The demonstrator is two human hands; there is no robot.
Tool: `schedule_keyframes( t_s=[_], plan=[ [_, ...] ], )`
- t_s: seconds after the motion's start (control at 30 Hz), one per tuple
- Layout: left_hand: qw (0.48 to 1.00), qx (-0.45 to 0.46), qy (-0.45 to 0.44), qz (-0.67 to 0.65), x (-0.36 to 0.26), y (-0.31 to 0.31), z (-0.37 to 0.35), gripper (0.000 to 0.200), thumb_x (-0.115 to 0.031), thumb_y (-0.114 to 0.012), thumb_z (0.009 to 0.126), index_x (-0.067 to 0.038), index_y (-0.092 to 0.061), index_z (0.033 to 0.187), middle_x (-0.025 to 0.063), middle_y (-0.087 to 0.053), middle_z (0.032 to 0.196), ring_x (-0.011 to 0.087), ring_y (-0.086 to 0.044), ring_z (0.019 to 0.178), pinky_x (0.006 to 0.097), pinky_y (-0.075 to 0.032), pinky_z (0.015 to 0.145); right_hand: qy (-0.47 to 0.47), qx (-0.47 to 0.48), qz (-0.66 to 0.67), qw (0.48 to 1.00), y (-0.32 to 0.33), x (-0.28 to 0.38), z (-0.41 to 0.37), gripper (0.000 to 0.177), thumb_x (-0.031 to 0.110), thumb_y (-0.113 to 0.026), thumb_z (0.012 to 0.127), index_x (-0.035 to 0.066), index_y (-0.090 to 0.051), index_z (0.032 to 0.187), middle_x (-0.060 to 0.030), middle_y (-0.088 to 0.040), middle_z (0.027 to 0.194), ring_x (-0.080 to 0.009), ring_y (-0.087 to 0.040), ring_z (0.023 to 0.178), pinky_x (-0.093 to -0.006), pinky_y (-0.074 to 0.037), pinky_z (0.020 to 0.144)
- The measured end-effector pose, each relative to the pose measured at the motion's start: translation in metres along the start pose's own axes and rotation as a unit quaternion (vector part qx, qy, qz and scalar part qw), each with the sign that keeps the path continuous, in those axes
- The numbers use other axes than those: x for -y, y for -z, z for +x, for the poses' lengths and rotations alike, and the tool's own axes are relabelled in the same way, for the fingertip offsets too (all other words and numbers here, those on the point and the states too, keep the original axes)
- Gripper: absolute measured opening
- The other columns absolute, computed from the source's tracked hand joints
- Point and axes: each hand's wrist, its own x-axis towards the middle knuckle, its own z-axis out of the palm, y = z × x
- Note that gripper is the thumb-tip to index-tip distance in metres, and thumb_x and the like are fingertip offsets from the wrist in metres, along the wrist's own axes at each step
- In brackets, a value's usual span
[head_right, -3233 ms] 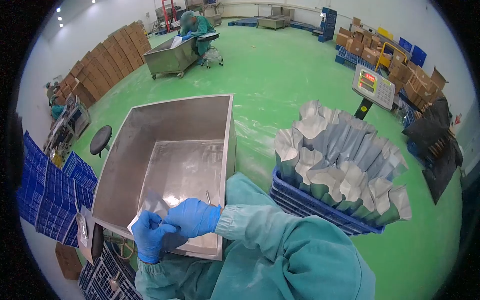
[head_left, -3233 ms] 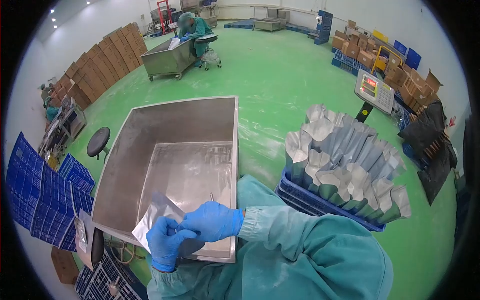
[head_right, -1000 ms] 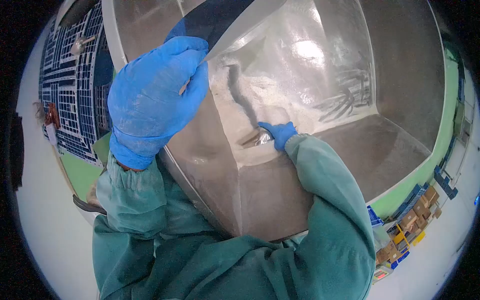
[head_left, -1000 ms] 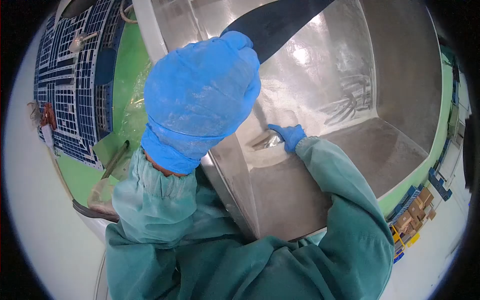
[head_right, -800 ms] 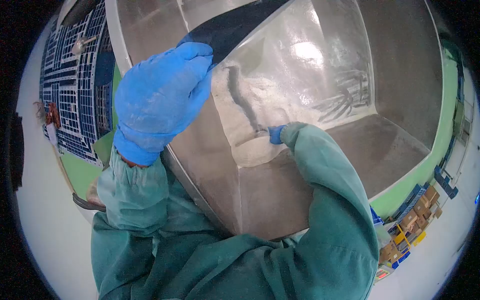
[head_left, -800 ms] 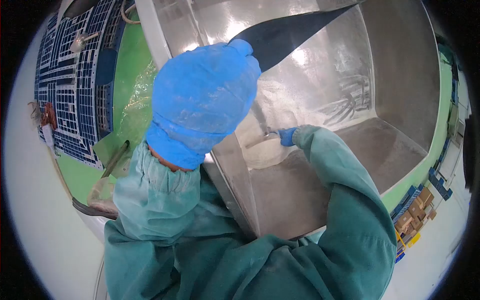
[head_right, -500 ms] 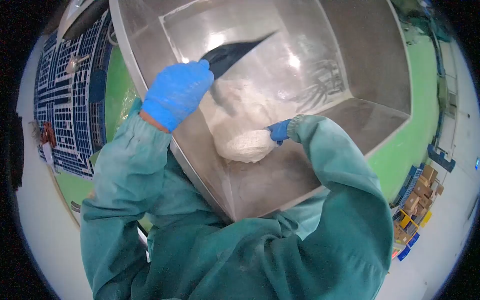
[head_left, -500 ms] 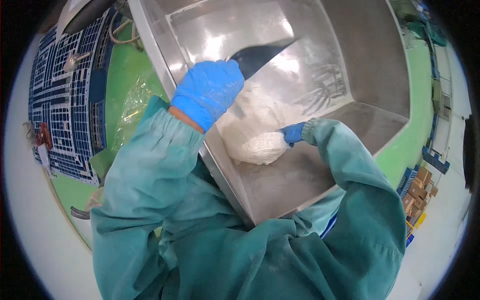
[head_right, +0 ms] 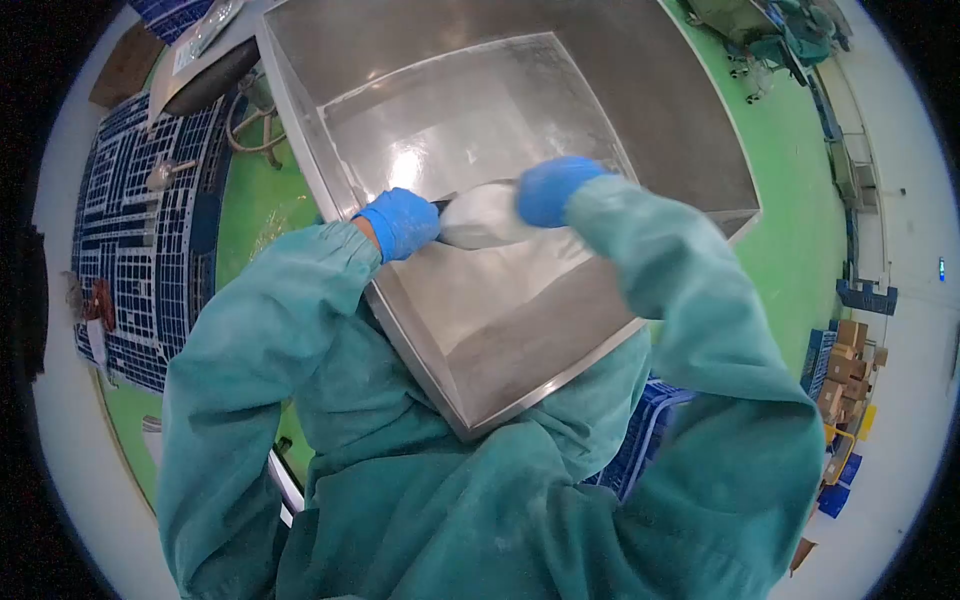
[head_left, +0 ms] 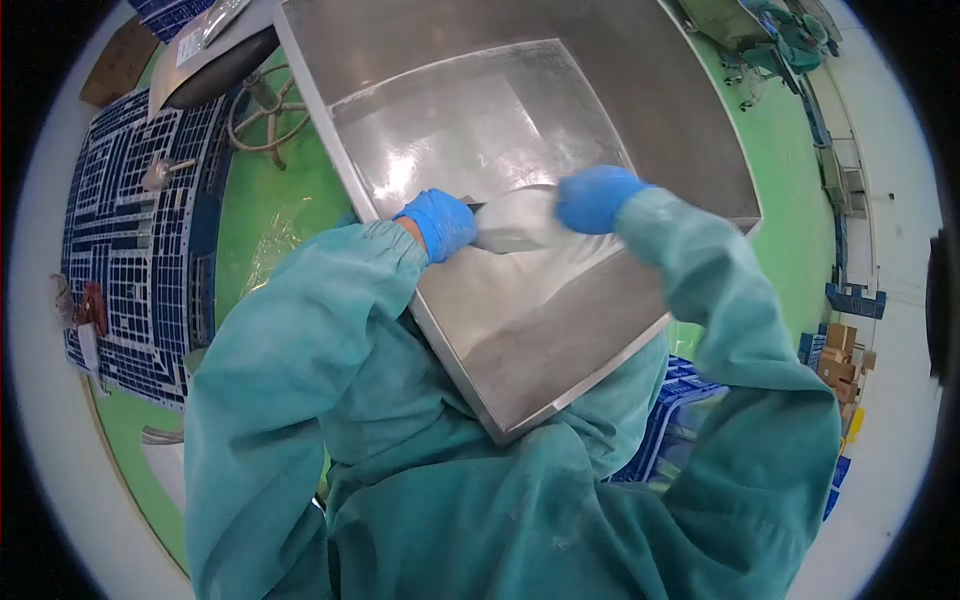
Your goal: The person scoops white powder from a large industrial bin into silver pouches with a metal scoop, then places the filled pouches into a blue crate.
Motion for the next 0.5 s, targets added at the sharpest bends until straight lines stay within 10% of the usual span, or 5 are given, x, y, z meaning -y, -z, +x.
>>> schedule_keyframes(
  t_s=[0.13,0.3,0.5],
  plan=[
    [1.000,0.021,-0.008,-0.007,0.006,-0.005,0.002,0.016,-0.014,-0.063,0.071,-0.011,-0.071,0.085,0.0084,-0.069,0.085,0.0276,-0.067,0.080,0.0390,-0.054,0.064,-0.049,-0.131,-0.056,0.989,-0.009,0.032,0.011,0.050,0.016,-0.050,0.083,0.021,-0.045,0.133,-0.0110,-0.064,0.076,-0.0276,-0.063,0.071,-0.0453,-0.047,0.072],
    [0.864,-0.121,0.052,-0.486,0.012,-0.119,0.120,0.036,-0.024,-0.061,0.079,-0.003,-0.060,0.109,0.0139,-0.066,0.095,0.0299,-0.063,0.092,0.0358,-0.053,0.074,-0.035,-0.325,-0.219,0.919,-0.006,-0.031,-0.005,0.073,0.002,-0.046,0.081,0.036,-0.025,0.142,-0.0052,-0.060,0.074,-0.0230,-0.061,0.070,-0.0422,-0.042,0.070],
    [0.962,-0.035,0.155,-0.222,0.005,-0.013,0.009,0.017,-0.014,-0.060,0.075,-0.003,-0.064,0.086,0.0162,-0.064,0.081,0.0312,-0.064,0.081,0.0380,-0.053,0.065,-0.134,-0.133,-0.086,0.978,-0.157,-0.109,0.114,0.067,0.007,-0.043,0.088,0.045,-0.025,0.140,-0.0069,-0.065,0.096,-0.0250,-0.062,0.091,-0.0514,-0.039,0.085]
  ],
)
